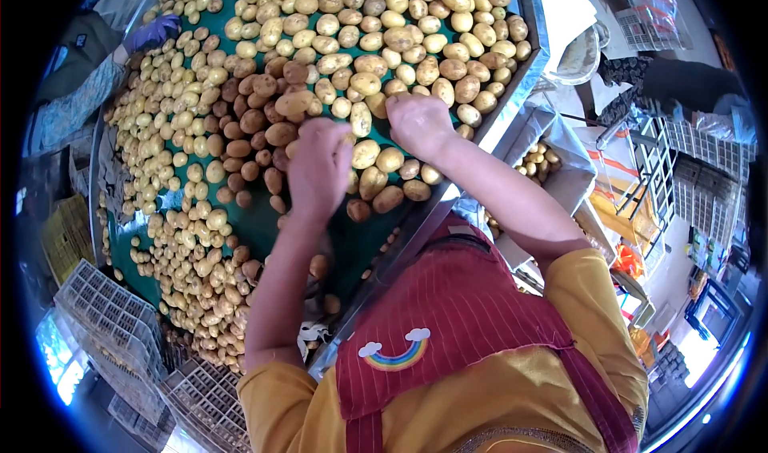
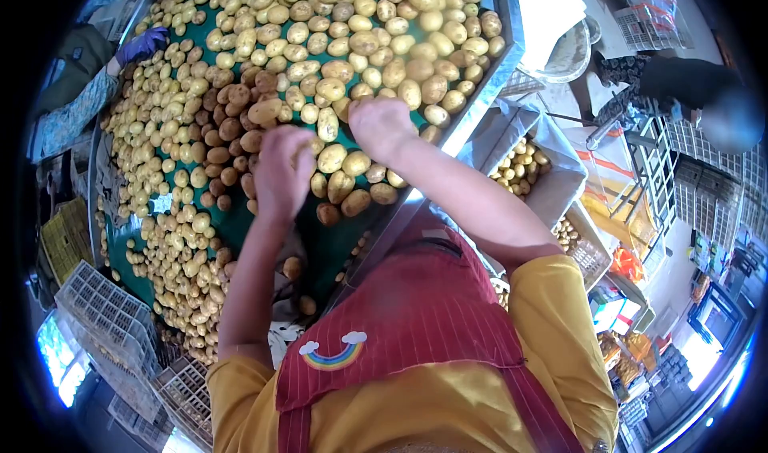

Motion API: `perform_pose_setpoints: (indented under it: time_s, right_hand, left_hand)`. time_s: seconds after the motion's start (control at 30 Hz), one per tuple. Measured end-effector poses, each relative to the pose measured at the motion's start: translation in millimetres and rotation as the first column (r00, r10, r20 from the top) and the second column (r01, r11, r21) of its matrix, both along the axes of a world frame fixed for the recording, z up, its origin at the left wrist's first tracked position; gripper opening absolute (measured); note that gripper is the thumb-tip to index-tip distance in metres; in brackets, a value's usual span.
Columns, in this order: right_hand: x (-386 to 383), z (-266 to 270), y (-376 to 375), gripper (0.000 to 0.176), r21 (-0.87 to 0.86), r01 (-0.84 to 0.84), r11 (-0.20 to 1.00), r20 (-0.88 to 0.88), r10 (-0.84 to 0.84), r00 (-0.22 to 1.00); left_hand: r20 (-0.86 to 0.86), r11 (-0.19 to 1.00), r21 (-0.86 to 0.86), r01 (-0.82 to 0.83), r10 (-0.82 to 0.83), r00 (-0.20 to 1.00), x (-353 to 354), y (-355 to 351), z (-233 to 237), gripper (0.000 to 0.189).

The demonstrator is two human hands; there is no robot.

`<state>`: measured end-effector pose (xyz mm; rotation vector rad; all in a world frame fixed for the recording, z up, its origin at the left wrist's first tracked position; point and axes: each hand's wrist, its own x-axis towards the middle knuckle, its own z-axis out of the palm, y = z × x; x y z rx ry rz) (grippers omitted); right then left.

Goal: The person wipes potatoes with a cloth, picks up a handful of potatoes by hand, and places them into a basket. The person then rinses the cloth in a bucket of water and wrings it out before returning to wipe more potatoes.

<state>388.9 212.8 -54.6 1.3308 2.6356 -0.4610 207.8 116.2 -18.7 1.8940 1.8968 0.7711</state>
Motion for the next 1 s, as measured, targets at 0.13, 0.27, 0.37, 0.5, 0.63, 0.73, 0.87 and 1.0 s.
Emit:
perform_pose_setpoints:
  time_s: [0.13,0.27,0.37,0.5,0.63,0.73,0.87,1.0]
  right_hand:
    - [32,6,14,0.032,-0.306,0.034,0.951,-0.432,-0.171,0.885]
    - [73,40,11,0.018,-0.948,-0.101,0.301,-0.317,-0.914,0.252]
    - [93,44,1,0.018,-0.943,-0.048,0.328,-0.331,-0.916,0.229]
    - [85,43,-9,0.008,-0.922,0.007,0.388,-0.361,-0.863,0.353]
    - [68,51,-19,0.011,-0.903,-0.011,0.429,-0.385,-0.797,0.466]
    - [61,45,-30,0.021,-0.884,-0.092,0.459,-0.424,-0.702,0.572]
    - [49,46,-48,0.034,-0.955,-0.203,0.215,-0.295,-0.754,0.587]
    - [48,38,-59,0.04,-0.943,-0.281,0.179,-0.312,-0.768,0.559]
  left_hand:
    - [0.054,0.973,-0.076,0.22,-0.217,0.975,45,-41,-16,0.027]
    - [-0.295,0.946,-0.255,0.201,-0.274,0.915,86,-33,-24,0.028]
    - [-0.381,0.871,-0.466,0.157,-0.358,0.853,104,-15,-11,0.013]
    - [-0.211,0.887,-0.408,0.219,-0.324,0.922,87,-19,-19,0.022]
    - [0.364,0.982,-0.187,0.02,0.051,0.93,62,-41,-19,0.047]
    - [0.421,0.992,-0.043,-0.117,0.124,0.899,54,-48,-14,0.062]
    - [0.322,0.99,0.011,-0.141,0.129,0.938,49,-50,4,0.066]
    - [0.265,0.995,0.036,-0.093,0.08,0.961,48,-51,13,0.069]
